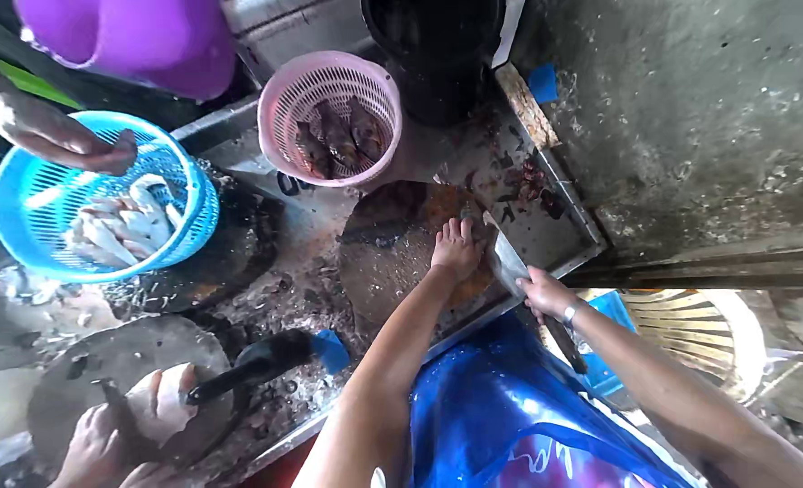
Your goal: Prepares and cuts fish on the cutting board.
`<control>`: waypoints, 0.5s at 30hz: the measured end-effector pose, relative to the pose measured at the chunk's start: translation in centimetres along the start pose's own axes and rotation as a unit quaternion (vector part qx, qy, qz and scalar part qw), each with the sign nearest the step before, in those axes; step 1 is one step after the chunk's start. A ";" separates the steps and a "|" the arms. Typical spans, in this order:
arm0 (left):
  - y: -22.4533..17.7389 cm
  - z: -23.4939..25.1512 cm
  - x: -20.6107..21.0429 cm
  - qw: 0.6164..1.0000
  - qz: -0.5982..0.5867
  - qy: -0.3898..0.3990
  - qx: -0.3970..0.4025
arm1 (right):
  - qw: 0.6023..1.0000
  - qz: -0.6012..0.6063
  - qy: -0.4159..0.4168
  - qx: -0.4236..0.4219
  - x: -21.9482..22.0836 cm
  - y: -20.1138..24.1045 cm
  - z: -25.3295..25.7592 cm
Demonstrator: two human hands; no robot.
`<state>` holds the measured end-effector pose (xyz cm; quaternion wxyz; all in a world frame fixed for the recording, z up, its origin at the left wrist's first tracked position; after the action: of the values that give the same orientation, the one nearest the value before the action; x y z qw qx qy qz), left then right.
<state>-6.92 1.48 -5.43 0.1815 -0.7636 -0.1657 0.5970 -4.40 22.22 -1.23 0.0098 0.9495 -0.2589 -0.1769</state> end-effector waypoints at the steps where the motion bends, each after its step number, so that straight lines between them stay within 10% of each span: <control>1: 0.0 0.0 -0.1 1.000 -0.004 -0.002 -0.005 | 1.000 0.002 -0.003 -0.006 -0.1 0.7 0.7; 8: -0.1 -1.9 -0.8 0.977 -0.083 -0.105 -0.167 | 0.974 0.159 0.104 -0.122 -5.8 -2.5 -0.1; 15: 0.2 -2.8 -0.2 0.901 -0.354 -0.151 -0.201 | 0.900 -0.266 -0.228 -0.259 -9.0 -3.8 1.1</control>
<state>-4.24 0.99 -4.68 0.1963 -0.5755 -0.5676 0.5551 -10.18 30.05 0.29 0.1484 0.8805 0.0630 -0.4458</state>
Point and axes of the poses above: each hand's wrist, its own z-axis towards the middle knuckle, its own x-axis out of the palm, y = z × x, the point moved 6 cm from there along z, towards the middle knuckle, and after that the axes turned 13 degrees about x, right-handed, at the moved point
